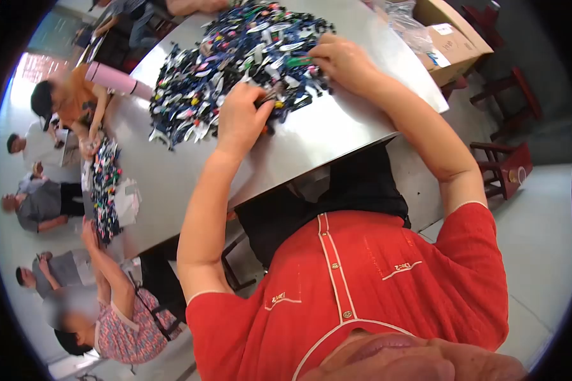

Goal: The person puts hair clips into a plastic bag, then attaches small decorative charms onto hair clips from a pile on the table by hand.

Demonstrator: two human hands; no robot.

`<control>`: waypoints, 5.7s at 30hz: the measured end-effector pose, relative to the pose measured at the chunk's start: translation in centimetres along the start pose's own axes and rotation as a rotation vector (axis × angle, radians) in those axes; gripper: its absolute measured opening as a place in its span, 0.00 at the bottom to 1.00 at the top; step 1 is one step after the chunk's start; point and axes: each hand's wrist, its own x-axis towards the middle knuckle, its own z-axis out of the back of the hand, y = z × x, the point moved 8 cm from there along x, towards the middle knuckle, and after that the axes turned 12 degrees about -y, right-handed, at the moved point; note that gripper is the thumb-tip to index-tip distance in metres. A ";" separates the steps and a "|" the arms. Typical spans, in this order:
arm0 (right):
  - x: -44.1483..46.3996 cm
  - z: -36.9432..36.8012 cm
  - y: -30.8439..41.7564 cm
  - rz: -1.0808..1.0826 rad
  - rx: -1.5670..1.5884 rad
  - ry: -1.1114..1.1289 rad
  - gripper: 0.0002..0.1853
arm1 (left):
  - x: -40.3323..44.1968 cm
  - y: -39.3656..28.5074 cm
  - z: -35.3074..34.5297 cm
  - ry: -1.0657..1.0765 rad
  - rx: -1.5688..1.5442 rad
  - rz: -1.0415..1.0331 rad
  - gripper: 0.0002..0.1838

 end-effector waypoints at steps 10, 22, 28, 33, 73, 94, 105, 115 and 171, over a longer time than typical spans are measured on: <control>1.0 10.1 -4.2 -0.138 -0.301 -0.291 0.09 | 3.2 -0.4 -4.0 -0.079 0.000 0.031 0.04; 1.6 13.6 -9.5 -0.223 -0.154 -0.124 0.11 | 4.3 -1.5 -1.5 -0.131 -0.245 0.071 0.06; 1.4 3.9 4.0 0.110 0.025 0.029 0.11 | 5.8 -5.4 -1.3 -0.139 -0.335 -0.101 0.05; 0.7 2.7 3.6 0.127 0.116 0.085 0.07 | 4.1 -4.1 2.2 -0.167 -0.345 -0.070 0.06; -0.9 11.7 -6.2 -0.099 -0.339 -0.282 0.07 | -0.2 -0.3 1.0 0.262 -0.056 -0.213 0.05; 1.6 2.0 7.1 0.174 0.196 0.014 0.11 | 5.6 -5.0 1.4 0.143 -0.340 -0.071 0.10; -1.7 3.7 2.3 -0.001 0.069 0.025 0.04 | 0.2 1.9 1.4 0.163 -0.110 -0.216 0.09; -2.1 13.8 -6.7 -0.092 -0.307 -0.297 0.07 | 2.6 -0.1 -1.5 -0.014 0.043 -0.252 0.04; 5.7 -4.0 -2.8 -0.076 -0.136 0.248 0.09 | 4.2 1.9 -2.6 0.028 -0.093 0.133 0.08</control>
